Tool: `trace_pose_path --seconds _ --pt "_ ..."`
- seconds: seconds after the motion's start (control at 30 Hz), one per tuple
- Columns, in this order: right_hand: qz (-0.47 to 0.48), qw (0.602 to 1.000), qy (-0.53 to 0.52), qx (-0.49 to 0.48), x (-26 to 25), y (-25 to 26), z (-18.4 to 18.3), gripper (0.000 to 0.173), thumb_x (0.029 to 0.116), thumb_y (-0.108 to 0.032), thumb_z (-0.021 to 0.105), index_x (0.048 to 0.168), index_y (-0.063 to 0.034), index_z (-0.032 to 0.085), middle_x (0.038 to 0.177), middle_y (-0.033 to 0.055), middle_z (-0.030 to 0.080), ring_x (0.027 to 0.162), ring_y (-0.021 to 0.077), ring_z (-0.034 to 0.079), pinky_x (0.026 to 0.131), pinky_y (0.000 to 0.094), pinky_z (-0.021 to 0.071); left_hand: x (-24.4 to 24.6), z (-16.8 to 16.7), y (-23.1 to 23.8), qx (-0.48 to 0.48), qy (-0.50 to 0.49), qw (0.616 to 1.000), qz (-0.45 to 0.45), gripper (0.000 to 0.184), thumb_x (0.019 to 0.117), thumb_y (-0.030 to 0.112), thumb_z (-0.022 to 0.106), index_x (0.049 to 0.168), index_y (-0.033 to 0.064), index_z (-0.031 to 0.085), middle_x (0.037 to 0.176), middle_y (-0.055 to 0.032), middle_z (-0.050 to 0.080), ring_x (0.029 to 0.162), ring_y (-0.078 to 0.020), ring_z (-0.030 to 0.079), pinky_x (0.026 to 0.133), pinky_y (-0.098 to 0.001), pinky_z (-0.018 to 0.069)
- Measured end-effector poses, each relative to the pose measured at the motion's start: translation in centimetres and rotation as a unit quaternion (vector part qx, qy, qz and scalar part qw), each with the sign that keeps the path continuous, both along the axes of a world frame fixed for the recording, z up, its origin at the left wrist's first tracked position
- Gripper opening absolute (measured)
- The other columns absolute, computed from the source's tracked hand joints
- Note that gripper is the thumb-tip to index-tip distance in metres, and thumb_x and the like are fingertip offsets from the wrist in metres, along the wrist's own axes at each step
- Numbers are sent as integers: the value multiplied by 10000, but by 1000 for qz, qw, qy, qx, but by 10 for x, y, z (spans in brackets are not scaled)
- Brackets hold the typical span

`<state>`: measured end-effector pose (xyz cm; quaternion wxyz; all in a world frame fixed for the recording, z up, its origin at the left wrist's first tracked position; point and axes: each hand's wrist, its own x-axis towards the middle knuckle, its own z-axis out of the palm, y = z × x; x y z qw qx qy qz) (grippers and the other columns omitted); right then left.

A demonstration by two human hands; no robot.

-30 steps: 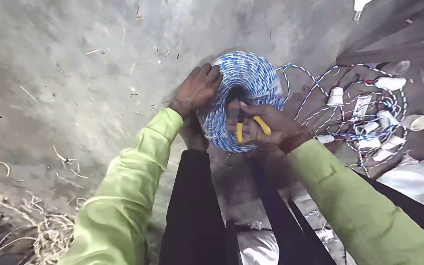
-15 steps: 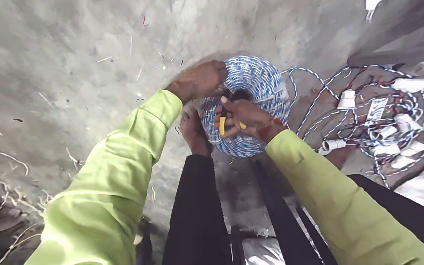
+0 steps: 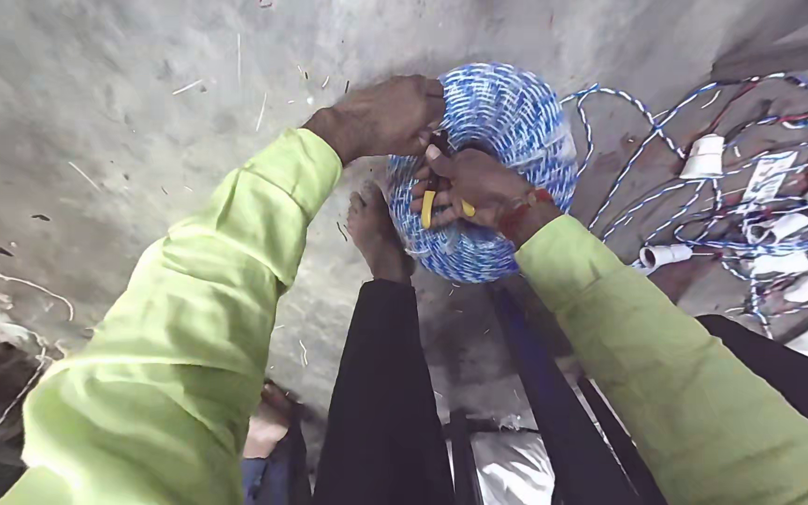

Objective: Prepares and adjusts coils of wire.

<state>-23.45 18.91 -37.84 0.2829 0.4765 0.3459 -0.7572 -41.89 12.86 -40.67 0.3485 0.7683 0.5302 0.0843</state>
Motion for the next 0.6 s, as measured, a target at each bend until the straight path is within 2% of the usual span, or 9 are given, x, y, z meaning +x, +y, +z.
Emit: trace_pose_path --seconds 0.1,0.17,0.23,0.3,0.4,0.47,0.53,0.57,0.6 --pt "-17 999 -25 18 -7 -3 4 449 1113 -436 371 1209 -40 558 942 87 679 812 233 722 710 421 625 0 0 -2 4 -8 1000 1 176 973 109 596 940 -56 645 1048 -246 639 1041 -408 643 948 -482 508" --pt "-40 998 -38 35 -12 -6 5 400 1113 -423 382 1092 -58 542 801 47 585 644 184 649 622 383 613 -1 0 -2 5 -14 1000 4 170 967 110 617 947 -54 652 1052 -242 646 1041 -408 647 943 -487 508" --pt "-72 995 -38 48 -11 -13 8 384 1116 -424 366 920 -114 476 619 -27 419 447 92 446 446 263 468 -2 -2 -3 -1 -32 999 31 164 957 111 621 972 -43 678 1074 -234 659 1064 -397 649 965 -485 507" --pt "-103 994 -24 40 14 -22 36 392 1115 -406 378 843 -132 445 548 -55 360 392 51 362 383 211 372 -1 -5 -7 -23 -47 997 56 188 971 123 610 1054 -22 697 1146 -226 657 1138 -397 630 1016 -492 490" --pt "-149 988 -13 47 105 -27 117 343 1091 -351 442 868 -131 583 586 -68 464 446 7 441 408 172 429 -10 -9 -8 -9 -39 997 70 205 988 106 594 1101 -33 693 1166 -236 657 1155 -406 626 1033 -495 486" --pt "-222 968 -107 46 153 -27 136 411 1100 -379 406 781 -149 522 536 -79 410 395 5 400 362 175 393 -2 -9 -11 -22 -22 997 73 242 998 117 583 1152 -43 679 1204 -254 643 1188 -427 610 1055 -520 471" --pt "-255 955 -143 54 165 -16 129 448 1109 -405 380 765 -143 497 519 -68 405 384 16 404 360 167 379 14 0 -15 -56 -25 992 111 239 974 115 614 1133 -53 676 1206 -273 627 1193 -448 594 1047 -550 463" --pt "-270 955 -101 68 152 -2 114 410 1111 -378 386 823 -124 529 545 -54 433 408 30 434 383 175 409 9 1 -12 -40 -20 988 145 232 958 126 641 1097 -56 678 1182 -272 628 1169 -441 604 1031 -542 477" --pt "-265 959 -43 91 136 9 101 322 1110 -330 405 957 -101 572 611 -30 488 467 56 490 439 201 466 4 -2 -11 -11 -21 982 187 225 943 145 648 1047 -52 680 1140 -261 631 1122 -422 618 996 -520 495"
